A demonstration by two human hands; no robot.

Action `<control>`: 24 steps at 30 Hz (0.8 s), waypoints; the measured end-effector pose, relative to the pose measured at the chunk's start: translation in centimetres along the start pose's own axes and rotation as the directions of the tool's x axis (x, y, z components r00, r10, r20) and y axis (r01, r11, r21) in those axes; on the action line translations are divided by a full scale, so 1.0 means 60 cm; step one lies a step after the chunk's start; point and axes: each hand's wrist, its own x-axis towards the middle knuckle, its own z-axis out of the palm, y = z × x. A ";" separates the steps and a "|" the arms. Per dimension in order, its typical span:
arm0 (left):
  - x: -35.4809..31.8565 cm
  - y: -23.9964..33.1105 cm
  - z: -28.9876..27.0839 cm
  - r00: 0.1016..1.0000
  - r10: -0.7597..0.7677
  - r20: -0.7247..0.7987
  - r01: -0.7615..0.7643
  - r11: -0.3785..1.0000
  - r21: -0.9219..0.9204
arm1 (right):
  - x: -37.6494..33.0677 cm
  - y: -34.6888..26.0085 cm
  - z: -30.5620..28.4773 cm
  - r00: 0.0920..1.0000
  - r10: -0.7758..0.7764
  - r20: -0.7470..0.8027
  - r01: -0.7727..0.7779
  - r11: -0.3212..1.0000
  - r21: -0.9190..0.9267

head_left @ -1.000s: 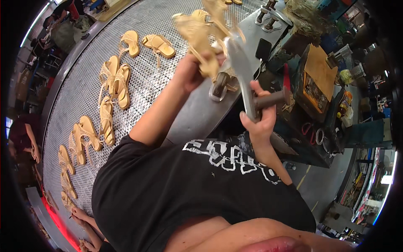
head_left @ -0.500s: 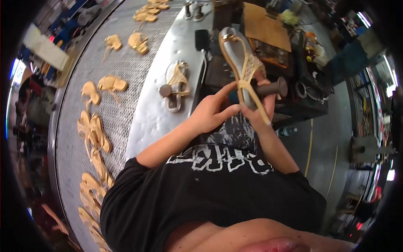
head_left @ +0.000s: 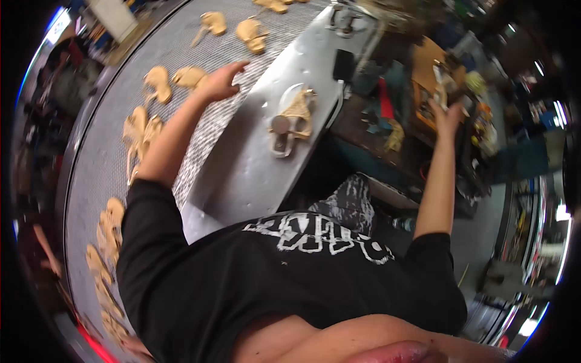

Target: The person repeatedly picks up sandals from a conveyor belt, stretches each one onto a shoe last by hand, and presses them at a machine workstation.

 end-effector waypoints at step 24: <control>-0.167 0.194 -0.001 0.948 -0.263 -0.178 -0.018 0.515 -0.857 | -0.113 -0.183 0.021 0.953 0.301 -0.034 -0.284 0.925 0.251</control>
